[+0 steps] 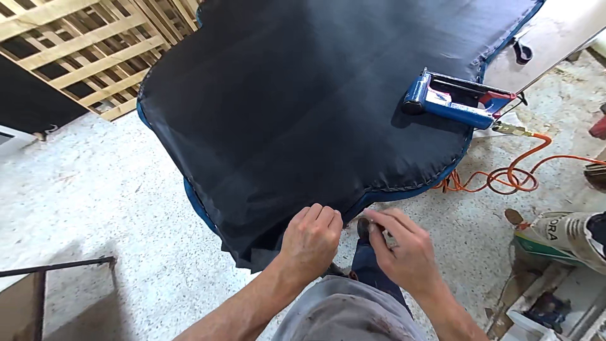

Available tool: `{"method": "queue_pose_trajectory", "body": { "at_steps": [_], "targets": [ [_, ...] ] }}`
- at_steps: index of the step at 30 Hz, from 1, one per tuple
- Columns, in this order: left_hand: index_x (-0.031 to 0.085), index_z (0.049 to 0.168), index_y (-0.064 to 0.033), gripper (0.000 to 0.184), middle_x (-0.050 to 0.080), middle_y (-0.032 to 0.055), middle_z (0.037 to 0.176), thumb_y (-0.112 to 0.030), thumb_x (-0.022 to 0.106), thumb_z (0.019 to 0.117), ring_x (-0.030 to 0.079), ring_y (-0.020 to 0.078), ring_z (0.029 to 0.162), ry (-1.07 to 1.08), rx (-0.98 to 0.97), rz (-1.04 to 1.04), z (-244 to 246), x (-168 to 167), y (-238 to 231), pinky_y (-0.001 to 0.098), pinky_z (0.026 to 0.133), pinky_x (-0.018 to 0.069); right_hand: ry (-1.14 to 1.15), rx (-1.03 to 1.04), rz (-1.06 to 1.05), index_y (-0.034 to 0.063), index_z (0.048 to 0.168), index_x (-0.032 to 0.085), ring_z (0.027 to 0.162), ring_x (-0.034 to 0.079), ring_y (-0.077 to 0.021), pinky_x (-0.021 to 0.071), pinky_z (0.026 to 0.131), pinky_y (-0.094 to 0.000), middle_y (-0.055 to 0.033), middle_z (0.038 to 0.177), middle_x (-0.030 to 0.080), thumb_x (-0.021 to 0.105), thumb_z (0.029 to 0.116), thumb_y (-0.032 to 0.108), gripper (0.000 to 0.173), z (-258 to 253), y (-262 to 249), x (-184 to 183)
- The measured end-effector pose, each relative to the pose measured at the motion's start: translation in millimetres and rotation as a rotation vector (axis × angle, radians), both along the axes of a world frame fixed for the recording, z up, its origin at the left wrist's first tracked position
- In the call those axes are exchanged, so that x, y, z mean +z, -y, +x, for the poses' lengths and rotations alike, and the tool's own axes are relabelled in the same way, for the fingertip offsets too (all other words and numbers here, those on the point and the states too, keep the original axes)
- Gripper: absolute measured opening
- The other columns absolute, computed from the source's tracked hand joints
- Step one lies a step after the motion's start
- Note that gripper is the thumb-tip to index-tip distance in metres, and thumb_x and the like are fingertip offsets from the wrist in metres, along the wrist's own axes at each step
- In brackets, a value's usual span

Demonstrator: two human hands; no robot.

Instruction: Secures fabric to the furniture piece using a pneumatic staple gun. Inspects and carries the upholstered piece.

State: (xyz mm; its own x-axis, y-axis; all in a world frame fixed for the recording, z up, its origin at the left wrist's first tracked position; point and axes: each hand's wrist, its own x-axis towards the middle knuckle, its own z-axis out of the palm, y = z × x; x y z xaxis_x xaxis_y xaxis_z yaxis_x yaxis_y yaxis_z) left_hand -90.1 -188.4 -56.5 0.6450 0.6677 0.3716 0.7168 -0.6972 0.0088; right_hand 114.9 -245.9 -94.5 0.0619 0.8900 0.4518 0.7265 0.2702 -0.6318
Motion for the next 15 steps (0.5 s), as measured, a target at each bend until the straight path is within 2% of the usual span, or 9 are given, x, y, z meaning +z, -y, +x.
{"method": "queue_pose_trajectory", "body": {
  "at_steps": [1, 3, 5, 7, 10, 15],
  "targets": [
    [0.076, 0.086, -0.0093, 0.015, 0.064, 0.0014, 0.073, -0.011, 0.061, 0.0906, 0.062, 0.017, 0.067, 0.013, 0.006, 0.0, 1.4, -0.1, -0.7, 0.0302, 0.057, 0.0511, 0.02, -0.025, 0.032, 0.0181, 0.114, 0.078, 0.085, 0.067, -0.0053, 0.0589, 0.068, -0.0257, 0.0032, 0.098, 0.071, 0.058, 0.096, 0.023, 0.027, 0.2, -6.5, 4.5],
    [0.073, 0.081, -0.0094, 0.013, 0.061, 0.0016, 0.071, -0.009, 0.062, 0.089, 0.061, 0.018, 0.066, 0.017, 0.003, -0.008, 2.9, 0.0, -1.8, 0.0309, 0.056, 0.0504, 0.1, 0.005, 0.063, 0.0191, 0.121, 0.076, 0.109, 0.066, -0.0118, 0.0586, 0.086, -0.0324, 0.001, 0.114, 0.07, 0.06, 0.0957, 0.025, 0.031, 0.6, -19.6, 9.1],
    [0.073, 0.084, -0.0095, 0.013, 0.062, 0.0018, 0.074, -0.005, 0.062, 0.0872, 0.063, 0.0183, 0.069, -0.002, -0.021, -0.021, 1.4, 0.8, -1.9, 0.0306, 0.057, 0.0519, 0.194, 0.134, 0.078, 0.0207, 0.131, 0.071, 0.138, 0.052, -0.0185, 0.0477, 0.112, -0.043, 0.0011, 0.14, 0.063, 0.06, 0.0956, 0.026, 0.037, 0.4, -32.3, 6.1],
    [0.074, 0.09, -0.009, 0.016, 0.064, 0.0027, 0.079, -0.002, 0.06, 0.0879, 0.064, 0.0188, 0.074, -0.006, -0.042, -0.032, -1.0, -1.8, -0.5, 0.0299, 0.06, 0.054, 0.268, 0.275, 0.09, 0.0196, 0.135, 0.069, 0.151, 0.038, -0.0185, 0.0341, 0.125, -0.048, 0.0032, 0.153, 0.054, 0.059, 0.0948, 0.023, 0.041, -0.7, -41.7, -2.7],
    [0.076, 0.097, -0.0089, 0.022, 0.068, 0.0038, 0.086, 0.0, 0.058, 0.0883, 0.067, 0.0187, 0.079, 0.011, -0.039, -0.047, -3.0, -8.5, 3.5, 0.0289, 0.064, 0.0566, 0.324, 0.339, 0.115, 0.0177, 0.134, 0.069, 0.151, 0.038, -0.0141, 0.031, 0.127, -0.0458, 0.0057, 0.152, 0.056, 0.058, 0.0952, 0.02, 0.041, -2.7, -43.4, -20.9],
    [0.077, 0.102, -0.0103, 0.026, 0.07, 0.0036, 0.091, -0.001, 0.058, 0.0886, 0.068, 0.0183, 0.084, 0.057, -0.035, -0.093, -5.8, -14.6, 5.6, 0.0289, 0.068, 0.0582, 0.292, 0.313, 0.146, 0.0198, 0.129, 0.073, 0.148, 0.042, -0.0129, 0.0328, 0.127, -0.044, 0.0075, 0.148, 0.059, 0.058, 0.0971, 0.017, 0.035, -4.7, -39.7, -30.6]
  ]
}}
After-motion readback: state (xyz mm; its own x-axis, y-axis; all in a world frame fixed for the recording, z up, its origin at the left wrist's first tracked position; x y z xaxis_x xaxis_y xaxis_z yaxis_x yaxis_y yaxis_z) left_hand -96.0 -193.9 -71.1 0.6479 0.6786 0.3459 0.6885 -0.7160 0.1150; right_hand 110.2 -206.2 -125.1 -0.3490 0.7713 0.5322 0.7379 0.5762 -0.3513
